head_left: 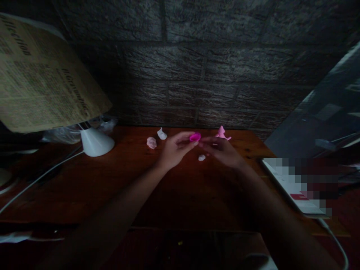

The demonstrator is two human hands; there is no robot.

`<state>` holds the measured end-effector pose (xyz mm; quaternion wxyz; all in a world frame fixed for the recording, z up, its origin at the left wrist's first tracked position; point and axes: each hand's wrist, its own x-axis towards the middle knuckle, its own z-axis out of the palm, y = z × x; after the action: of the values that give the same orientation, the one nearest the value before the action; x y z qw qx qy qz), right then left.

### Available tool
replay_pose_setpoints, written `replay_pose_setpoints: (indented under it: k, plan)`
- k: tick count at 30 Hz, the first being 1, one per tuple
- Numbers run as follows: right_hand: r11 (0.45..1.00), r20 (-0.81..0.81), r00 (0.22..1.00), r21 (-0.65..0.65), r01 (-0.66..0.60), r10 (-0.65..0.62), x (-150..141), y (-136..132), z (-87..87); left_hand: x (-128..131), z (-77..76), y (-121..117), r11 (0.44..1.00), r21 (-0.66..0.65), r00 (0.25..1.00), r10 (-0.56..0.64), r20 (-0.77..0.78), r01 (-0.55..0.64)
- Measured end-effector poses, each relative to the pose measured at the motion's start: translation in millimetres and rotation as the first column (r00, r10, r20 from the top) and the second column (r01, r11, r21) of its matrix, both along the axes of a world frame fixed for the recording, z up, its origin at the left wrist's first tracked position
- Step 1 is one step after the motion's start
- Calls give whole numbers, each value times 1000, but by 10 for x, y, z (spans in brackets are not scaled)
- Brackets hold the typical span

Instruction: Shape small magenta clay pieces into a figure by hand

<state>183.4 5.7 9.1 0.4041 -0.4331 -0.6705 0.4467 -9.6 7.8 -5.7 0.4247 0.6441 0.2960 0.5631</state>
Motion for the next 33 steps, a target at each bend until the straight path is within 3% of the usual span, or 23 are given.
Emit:
replay_pose_setpoints:
  k: [2,8,10,14,27,33]
  plan:
    - [996,134,987,2,-87,86,33,-3,-42,-11,8,15,997,-71,999,-6,45,10]
    - [984,431,887,-7,-178,163,165,37,-120,-34,9,45,962,-265,984,-18,179,66]
    - [979,422,889,9,-202,179,192,48,-85,-42,17,50,925,-359,967,-36,251,127]
    - [980,256,947,-2,-200,194,202,42,1,-56,44,58,837,-476,925,-89,370,271]
    - [968,397,885,-164,-192,242,238,36,-2,-74,86,35,817,-493,919,-108,379,300]
    - [962,362,901,-213,-170,240,274,24,47,-46,44,29,860,-449,953,-120,280,241]
